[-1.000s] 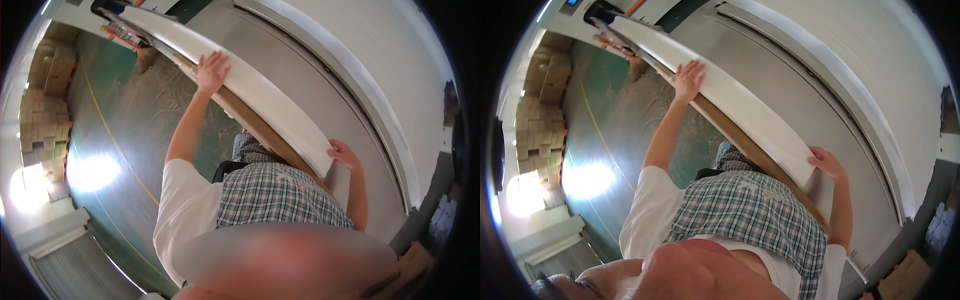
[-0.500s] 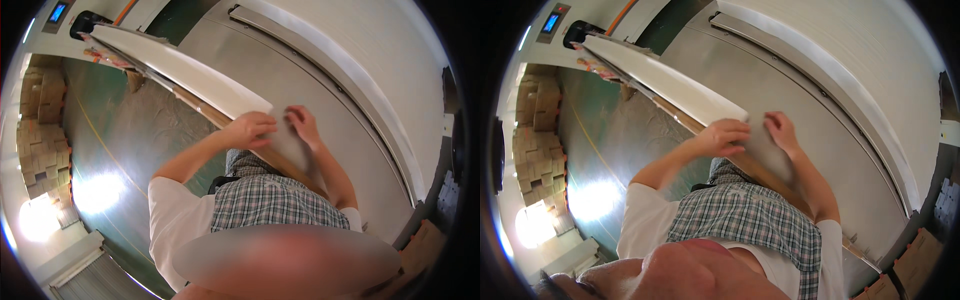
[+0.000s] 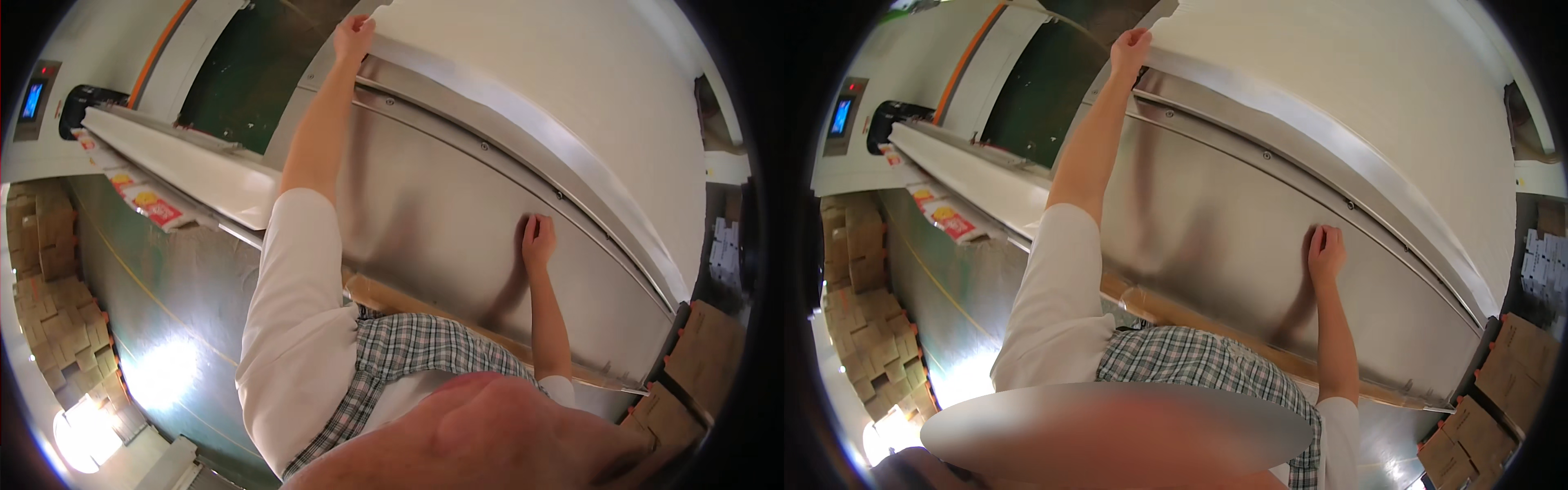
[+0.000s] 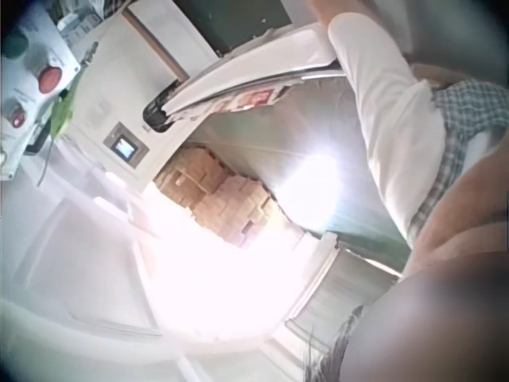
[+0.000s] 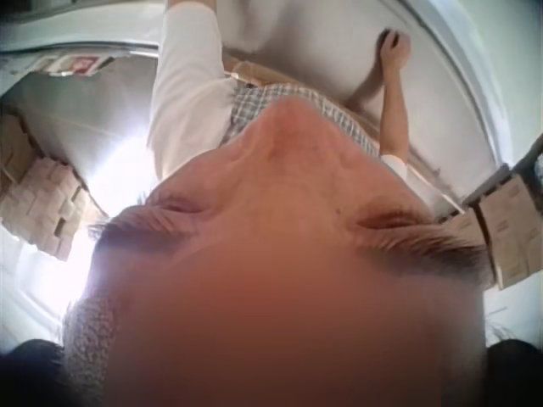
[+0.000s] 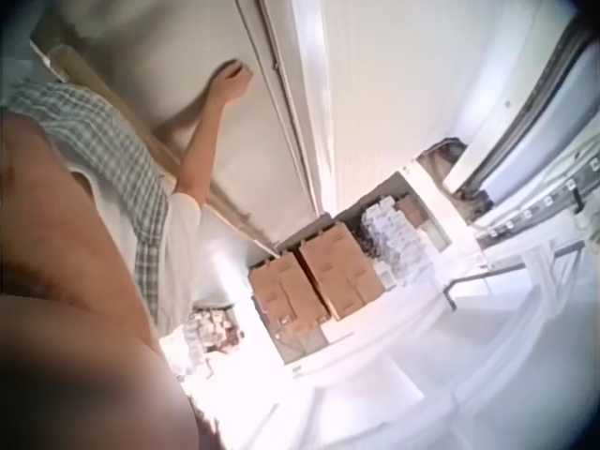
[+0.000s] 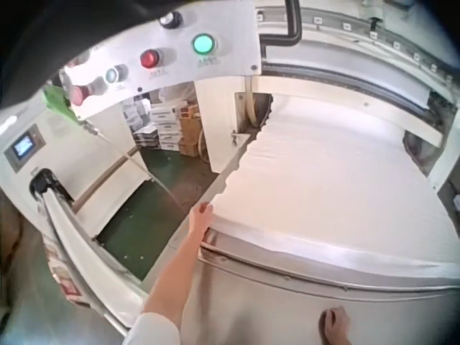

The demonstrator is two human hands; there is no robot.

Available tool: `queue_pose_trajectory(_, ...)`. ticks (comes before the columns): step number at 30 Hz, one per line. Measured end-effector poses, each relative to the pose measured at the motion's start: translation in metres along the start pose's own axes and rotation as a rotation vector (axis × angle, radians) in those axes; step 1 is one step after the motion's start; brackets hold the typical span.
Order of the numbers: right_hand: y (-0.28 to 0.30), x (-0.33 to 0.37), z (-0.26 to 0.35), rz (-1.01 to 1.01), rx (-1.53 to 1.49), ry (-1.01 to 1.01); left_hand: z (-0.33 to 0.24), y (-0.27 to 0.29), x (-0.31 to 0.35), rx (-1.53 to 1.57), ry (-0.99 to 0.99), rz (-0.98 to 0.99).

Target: Manually collecting stacks of paper from a machine and piling them together.

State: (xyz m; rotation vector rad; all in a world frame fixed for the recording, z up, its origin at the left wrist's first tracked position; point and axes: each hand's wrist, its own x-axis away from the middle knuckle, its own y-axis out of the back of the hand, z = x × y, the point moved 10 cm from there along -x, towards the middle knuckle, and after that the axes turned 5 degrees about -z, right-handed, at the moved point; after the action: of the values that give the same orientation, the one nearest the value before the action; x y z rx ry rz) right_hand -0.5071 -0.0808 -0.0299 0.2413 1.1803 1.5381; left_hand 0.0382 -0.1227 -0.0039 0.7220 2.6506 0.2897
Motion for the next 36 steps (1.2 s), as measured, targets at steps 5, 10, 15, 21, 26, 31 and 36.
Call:
queue_pose_trajectory(5,-0.008,-0.002,0.011,0.029,0.047,-0.03,0.055,-0.034,-0.048,0.41,0.176,0.007)
queue_pose_trajectory(10,-0.002,-0.003,0.008,0.044,0.141,-0.076,0.053,-0.084,-0.039,0.583,0.39,0.271)
queue_pose_trajectory(15,-0.006,-0.008,0.015,0.027,0.146,-0.04,0.077,-0.071,-0.052,0.543,0.413,0.347)
queue_pose_trajectory(21,-0.005,-0.007,0.011,0.019,0.14,-0.044,0.062,-0.075,-0.038,0.445,0.291,0.533)
queue_pose_trajectory(26,0.001,-0.007,0.008,0.003,0.149,-0.054,-0.01,-0.077,-0.026,-0.402,-0.191,0.704)
queue_pose_trajectory(31,0.0,-0.011,0.001,-0.007,0.102,-0.162,-0.08,-0.162,0.056,-0.792,-0.437,1.101)
queue_pose_trajectory(36,-0.015,-0.078,0.037,0.169,-0.11,-0.128,-0.118,-0.188,0.131,-0.898,-0.658,1.185)
